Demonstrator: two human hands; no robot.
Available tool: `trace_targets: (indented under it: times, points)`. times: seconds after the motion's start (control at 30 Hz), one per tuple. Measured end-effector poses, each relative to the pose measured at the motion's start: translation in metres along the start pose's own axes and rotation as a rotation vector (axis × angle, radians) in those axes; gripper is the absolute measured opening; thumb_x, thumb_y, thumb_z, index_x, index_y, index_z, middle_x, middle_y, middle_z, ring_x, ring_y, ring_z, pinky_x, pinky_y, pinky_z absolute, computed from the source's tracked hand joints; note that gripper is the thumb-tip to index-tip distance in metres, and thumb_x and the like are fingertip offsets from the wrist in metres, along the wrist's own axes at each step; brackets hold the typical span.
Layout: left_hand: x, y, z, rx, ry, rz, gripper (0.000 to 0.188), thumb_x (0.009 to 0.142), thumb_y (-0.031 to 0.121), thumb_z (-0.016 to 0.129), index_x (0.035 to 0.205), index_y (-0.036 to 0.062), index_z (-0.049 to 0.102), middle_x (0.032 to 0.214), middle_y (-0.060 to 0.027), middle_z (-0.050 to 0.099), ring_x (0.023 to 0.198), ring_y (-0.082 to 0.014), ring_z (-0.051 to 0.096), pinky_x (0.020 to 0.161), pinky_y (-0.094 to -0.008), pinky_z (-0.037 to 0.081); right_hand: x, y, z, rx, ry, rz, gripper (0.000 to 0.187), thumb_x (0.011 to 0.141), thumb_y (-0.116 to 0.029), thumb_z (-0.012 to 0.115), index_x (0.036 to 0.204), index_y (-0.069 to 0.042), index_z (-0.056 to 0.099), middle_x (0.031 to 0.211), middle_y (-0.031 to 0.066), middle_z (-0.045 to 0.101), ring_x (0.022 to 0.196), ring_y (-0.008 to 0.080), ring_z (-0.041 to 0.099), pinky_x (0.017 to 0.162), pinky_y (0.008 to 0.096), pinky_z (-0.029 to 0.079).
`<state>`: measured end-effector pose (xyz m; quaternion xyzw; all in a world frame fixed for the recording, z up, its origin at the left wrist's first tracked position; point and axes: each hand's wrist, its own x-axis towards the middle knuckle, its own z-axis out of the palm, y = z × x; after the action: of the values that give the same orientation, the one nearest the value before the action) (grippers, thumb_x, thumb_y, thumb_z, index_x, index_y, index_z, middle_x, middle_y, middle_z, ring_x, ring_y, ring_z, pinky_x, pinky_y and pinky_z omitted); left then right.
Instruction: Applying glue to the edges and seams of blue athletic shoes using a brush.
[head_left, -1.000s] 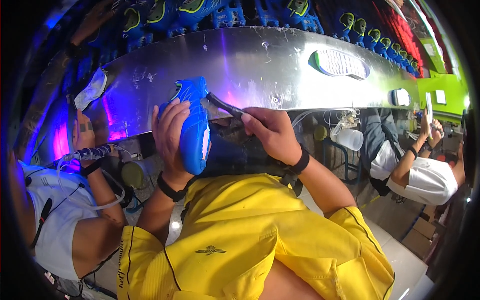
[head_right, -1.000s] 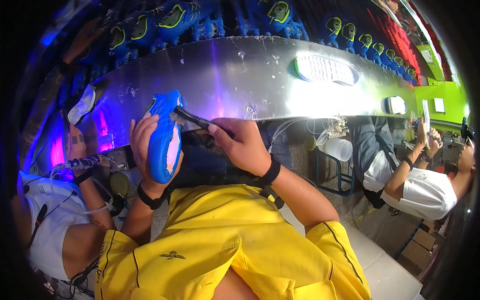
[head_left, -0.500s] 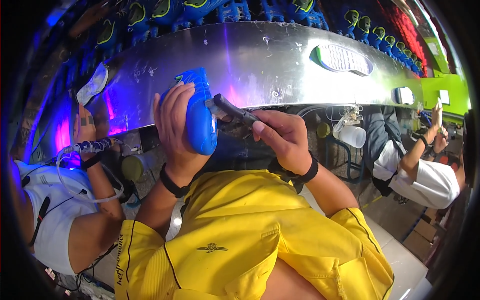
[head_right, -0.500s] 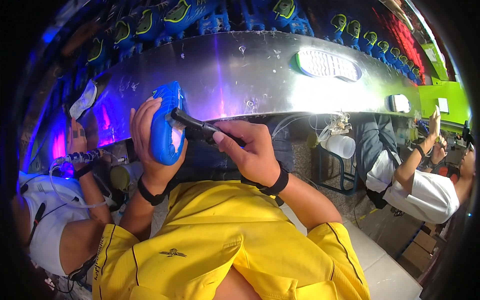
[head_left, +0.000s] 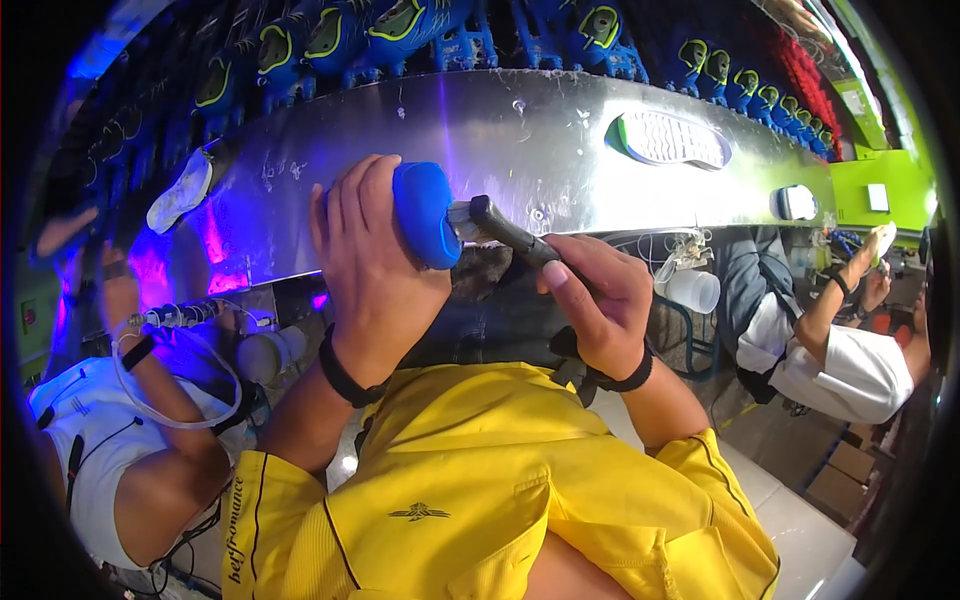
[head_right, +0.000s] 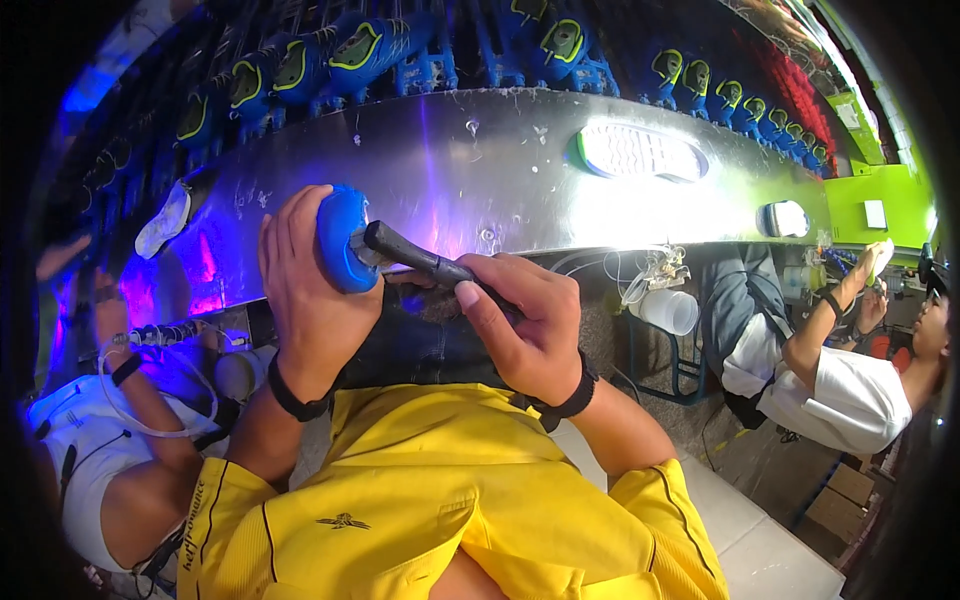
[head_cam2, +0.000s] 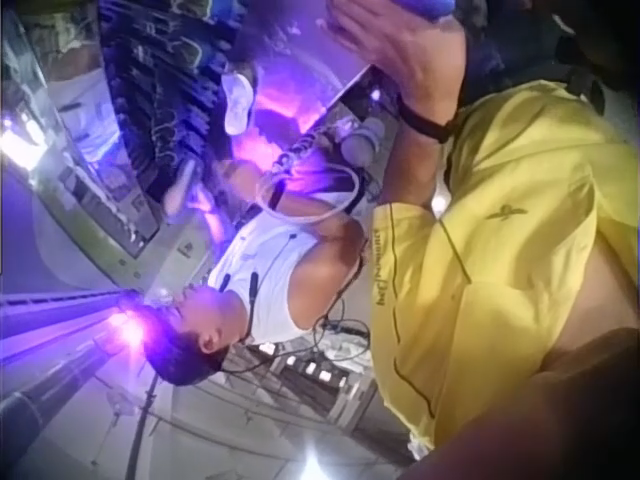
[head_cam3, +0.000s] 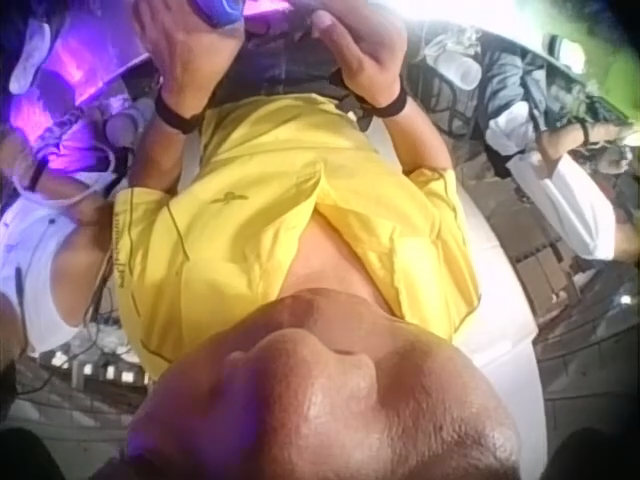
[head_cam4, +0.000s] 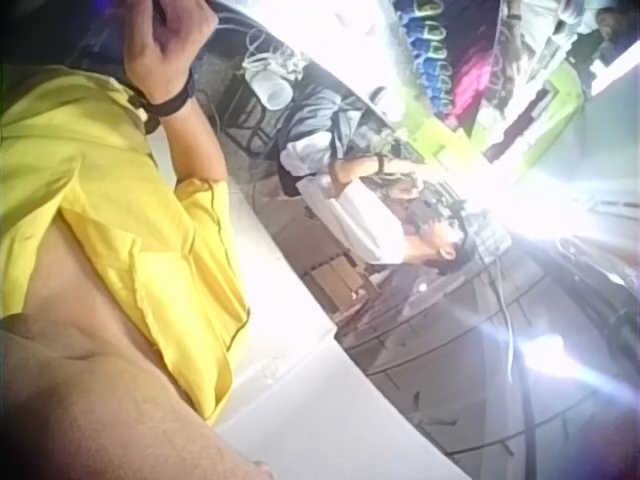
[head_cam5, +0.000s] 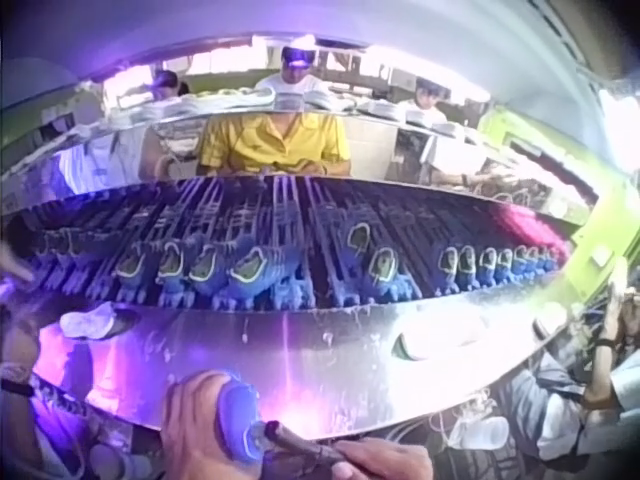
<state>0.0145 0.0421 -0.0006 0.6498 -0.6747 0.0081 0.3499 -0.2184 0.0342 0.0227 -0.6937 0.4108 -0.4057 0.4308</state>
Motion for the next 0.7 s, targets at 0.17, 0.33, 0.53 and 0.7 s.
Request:
trace_targets:
  times: [0.17, 0.33, 0.53, 0.7]
  points:
    - [0.02, 0.003, -0.002, 0.023, -0.018, 0.038, 0.072, 0.068, 0.005, 0.08, 0.136, 0.0057, 0.056, 0.128, -0.0185, 0.063, 0.123, -0.0416, 0.06, 0.113, -0.0531, 0.042, 0.017, -0.017, -0.01, -0.191, 0.059, -0.116, 0.019, 0.093, -0.005, 0.072, 0.11, 0.005, 0.075, 0.076, 0.0135, 0.064, 0.059, 0.0212, 0.06, 0.057, 0.0309, 0.045]
    - [0.033, -0.007, -0.009, 0.005, -0.073, 0.015, 0.074, 0.066, 0.004, 0.08, 0.136, 0.0055, 0.056, 0.125, -0.0189, 0.064, 0.123, -0.0423, 0.06, 0.111, -0.0509, 0.045, 0.045, -0.02, -0.016, -0.235, -0.005, -0.197, 0.02, 0.091, -0.003, 0.073, 0.11, 0.004, 0.075, 0.075, 0.012, 0.064, 0.056, 0.0186, 0.058, 0.054, 0.0295, 0.044]
    - [0.048, -0.02, -0.018, -0.038, -0.173, -0.064, 0.075, 0.066, 0.006, 0.082, 0.137, 0.0063, 0.056, 0.127, -0.0186, 0.064, 0.123, -0.0418, 0.061, 0.106, -0.0491, 0.05, 0.076, 0.004, -0.006, -0.111, -0.046, -0.215, 0.022, 0.091, -0.007, 0.076, 0.11, 0.004, 0.077, 0.076, 0.0121, 0.066, 0.059, 0.0192, 0.06, 0.057, 0.0304, 0.045]
    - [0.052, -0.034, -0.022, -0.088, -0.213, -0.089, 0.078, 0.069, 0.013, 0.086, 0.138, 0.0046, 0.052, 0.129, -0.0221, 0.062, 0.125, -0.0431, 0.06, 0.108, -0.0504, 0.049, 0.087, 0.027, 0.016, -0.025, -0.055, -0.236, 0.021, 0.094, -0.01, 0.075, 0.109, 0.004, 0.077, 0.077, 0.0127, 0.068, 0.064, 0.0197, 0.062, 0.061, 0.0321, 0.047]
